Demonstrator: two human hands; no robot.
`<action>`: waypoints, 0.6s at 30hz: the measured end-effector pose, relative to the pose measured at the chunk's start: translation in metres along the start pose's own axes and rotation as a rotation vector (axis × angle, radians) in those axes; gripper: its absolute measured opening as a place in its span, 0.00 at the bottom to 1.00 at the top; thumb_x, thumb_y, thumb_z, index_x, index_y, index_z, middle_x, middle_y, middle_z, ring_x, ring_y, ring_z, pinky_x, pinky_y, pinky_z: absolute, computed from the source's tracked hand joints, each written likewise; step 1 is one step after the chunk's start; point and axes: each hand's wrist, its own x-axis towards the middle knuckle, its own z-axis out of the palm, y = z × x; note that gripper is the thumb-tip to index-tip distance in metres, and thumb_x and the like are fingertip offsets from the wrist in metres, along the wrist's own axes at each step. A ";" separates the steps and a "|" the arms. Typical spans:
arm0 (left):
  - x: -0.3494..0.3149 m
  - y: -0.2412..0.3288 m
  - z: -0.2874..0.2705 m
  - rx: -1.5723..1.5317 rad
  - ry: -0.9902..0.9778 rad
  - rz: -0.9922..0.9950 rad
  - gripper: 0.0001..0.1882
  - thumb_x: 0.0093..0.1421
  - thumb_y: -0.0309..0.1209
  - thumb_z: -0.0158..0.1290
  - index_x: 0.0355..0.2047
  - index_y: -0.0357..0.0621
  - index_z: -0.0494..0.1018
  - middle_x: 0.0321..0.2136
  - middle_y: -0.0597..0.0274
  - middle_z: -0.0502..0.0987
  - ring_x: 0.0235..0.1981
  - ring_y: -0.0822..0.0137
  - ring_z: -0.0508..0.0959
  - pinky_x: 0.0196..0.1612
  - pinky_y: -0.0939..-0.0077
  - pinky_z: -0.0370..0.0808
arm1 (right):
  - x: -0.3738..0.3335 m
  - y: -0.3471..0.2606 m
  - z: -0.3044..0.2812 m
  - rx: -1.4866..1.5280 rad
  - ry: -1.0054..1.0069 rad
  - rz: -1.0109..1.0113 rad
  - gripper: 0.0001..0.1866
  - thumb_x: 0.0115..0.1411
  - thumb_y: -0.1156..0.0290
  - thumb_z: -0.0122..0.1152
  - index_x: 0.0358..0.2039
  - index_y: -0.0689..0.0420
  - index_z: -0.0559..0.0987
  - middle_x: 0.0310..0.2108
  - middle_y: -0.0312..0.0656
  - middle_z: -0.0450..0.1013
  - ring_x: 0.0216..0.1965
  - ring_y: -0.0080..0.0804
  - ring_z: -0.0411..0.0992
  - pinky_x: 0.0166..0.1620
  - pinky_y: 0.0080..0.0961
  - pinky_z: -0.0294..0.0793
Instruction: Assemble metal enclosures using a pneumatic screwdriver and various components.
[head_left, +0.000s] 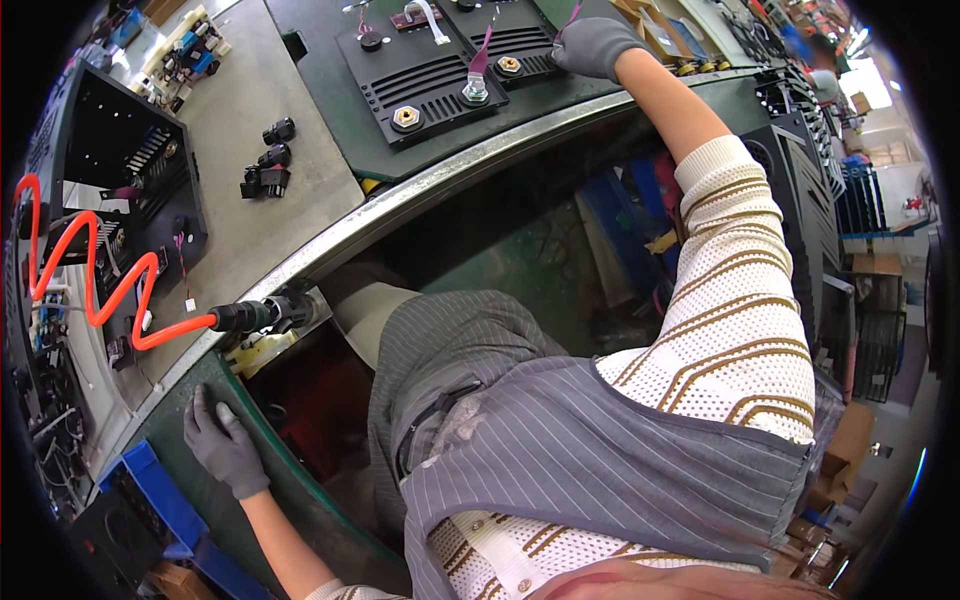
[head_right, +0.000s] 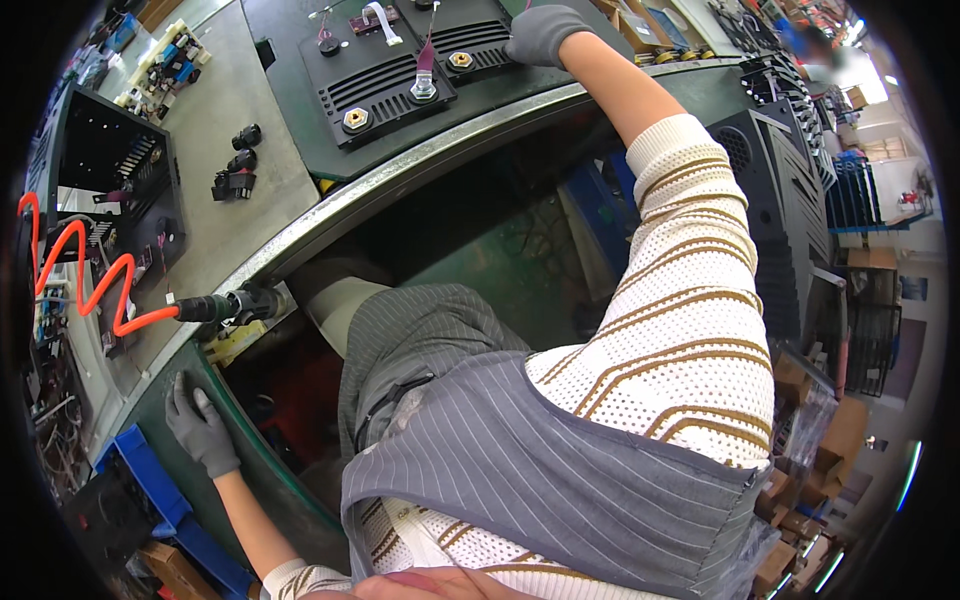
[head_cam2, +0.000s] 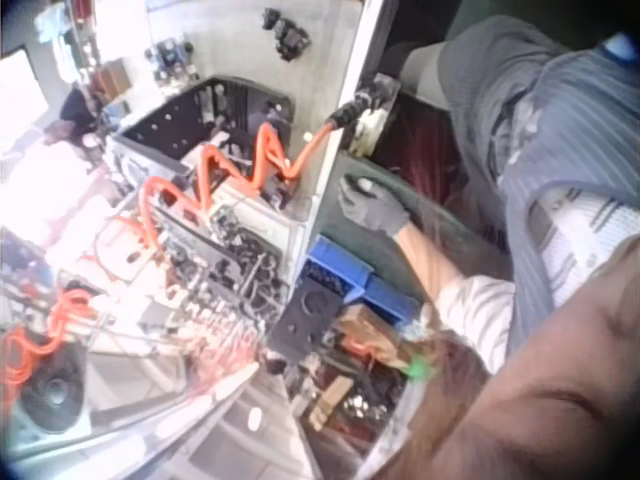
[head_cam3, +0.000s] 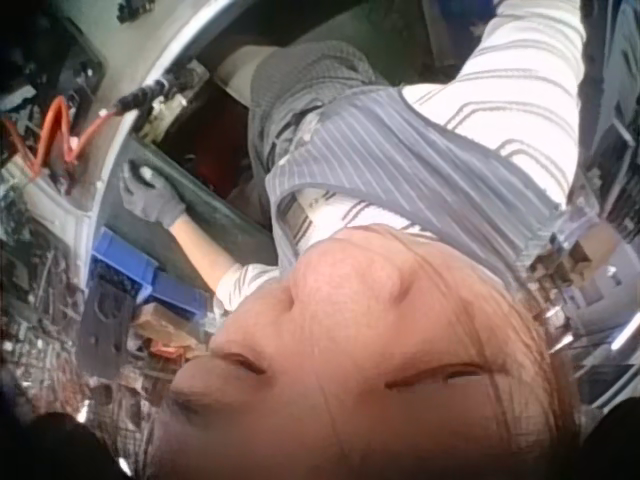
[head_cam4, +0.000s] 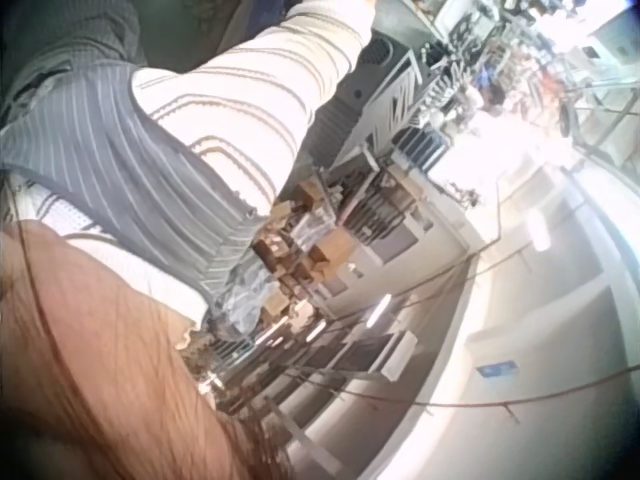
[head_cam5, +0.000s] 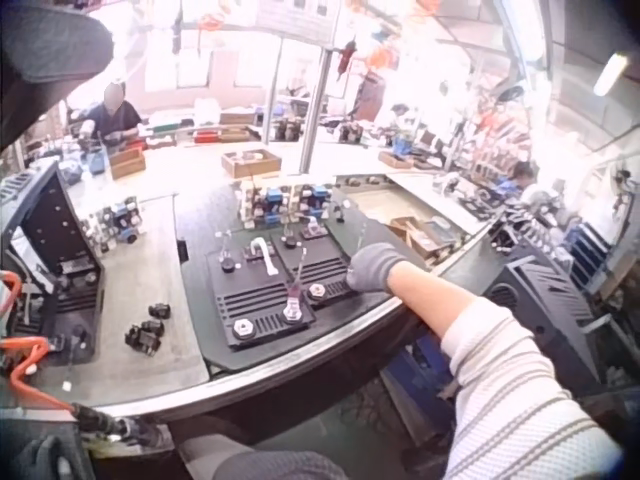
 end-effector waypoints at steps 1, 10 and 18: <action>0.000 -0.006 0.005 -0.020 0.017 -0.059 0.20 0.62 0.36 0.48 0.53 0.46 0.71 0.51 0.47 0.70 0.53 0.48 0.69 0.57 0.57 0.65 | 0.001 0.002 0.001 -0.001 0.042 -0.029 0.26 0.66 0.53 0.41 0.28 0.59 0.81 0.26 0.50 0.77 0.30 0.44 0.77 0.40 0.38 0.74; -0.005 -0.020 0.013 -0.104 0.051 -0.044 0.19 0.63 0.38 0.48 0.52 0.46 0.72 0.51 0.47 0.71 0.53 0.49 0.69 0.57 0.58 0.65 | 0.017 0.012 0.016 0.419 -0.238 0.148 0.25 0.68 0.55 0.39 0.29 0.61 0.78 0.19 0.45 0.76 0.20 0.34 0.75 0.30 0.31 0.74; -0.005 -0.021 0.013 -0.155 -0.008 -0.088 0.19 0.62 0.38 0.49 0.51 0.46 0.73 0.51 0.47 0.70 0.54 0.50 0.69 0.58 0.59 0.64 | 0.013 0.014 0.015 0.502 -0.267 0.226 0.26 0.65 0.54 0.39 0.29 0.60 0.80 0.23 0.45 0.75 0.23 0.33 0.72 0.32 0.31 0.70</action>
